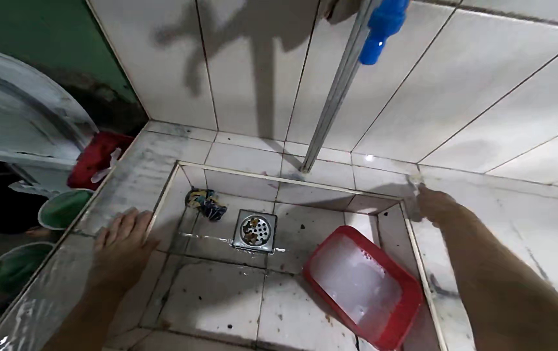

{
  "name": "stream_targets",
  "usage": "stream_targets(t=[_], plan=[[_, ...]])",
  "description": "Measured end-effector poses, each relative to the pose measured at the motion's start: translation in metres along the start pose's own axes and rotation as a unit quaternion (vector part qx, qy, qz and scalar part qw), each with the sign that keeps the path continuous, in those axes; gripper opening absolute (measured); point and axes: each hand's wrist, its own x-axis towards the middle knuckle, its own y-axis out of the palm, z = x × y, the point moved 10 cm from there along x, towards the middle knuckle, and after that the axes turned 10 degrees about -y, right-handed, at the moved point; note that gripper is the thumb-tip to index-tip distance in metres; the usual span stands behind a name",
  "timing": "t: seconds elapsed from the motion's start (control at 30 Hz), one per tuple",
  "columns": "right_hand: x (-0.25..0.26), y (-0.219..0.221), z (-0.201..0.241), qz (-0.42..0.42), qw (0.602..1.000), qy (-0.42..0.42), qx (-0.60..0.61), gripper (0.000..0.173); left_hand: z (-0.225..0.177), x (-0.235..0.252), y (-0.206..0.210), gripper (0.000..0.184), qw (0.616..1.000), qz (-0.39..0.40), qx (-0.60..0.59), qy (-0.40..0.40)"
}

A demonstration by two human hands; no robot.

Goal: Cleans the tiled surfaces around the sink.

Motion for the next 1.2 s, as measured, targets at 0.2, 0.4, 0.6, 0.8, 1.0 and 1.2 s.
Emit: stream_targets(t=[0.2,0.4,0.6,0.8,1.0,1.2], plan=[[0.023,0.004,0.052,0.003,0.998,-0.051,0.028,0.047,-0.004,-0.001,-0.002,0.057,1.000,-0.004,-0.009,0.010],[0.034,-0.014,-0.006,0.003,0.999,-0.011,0.036,0.049,-0.003,0.001,-0.001,0.059,1.000,0.017,-0.009,-0.001],[0.040,-0.008,0.025,0.011,0.995,-0.027,0.100,0.046,0.001,0.005,0.002,0.058,1.000,0.015,0.027,0.001],[0.047,-0.013,-0.004,0.013,0.997,-0.026,0.069,0.051,0.001,0.001,0.000,0.056,1.000,0.019,0.015,-0.004],[0.058,-0.013,0.019,0.020,0.998,-0.027,0.056,0.040,0.002,0.002,0.001,0.056,1.000,0.015,0.026,0.007],[0.050,-0.016,0.003,0.031,0.999,-0.025,-0.011,0.047,-0.003,-0.004,-0.003,0.058,1.000,0.022,0.013,0.006]])
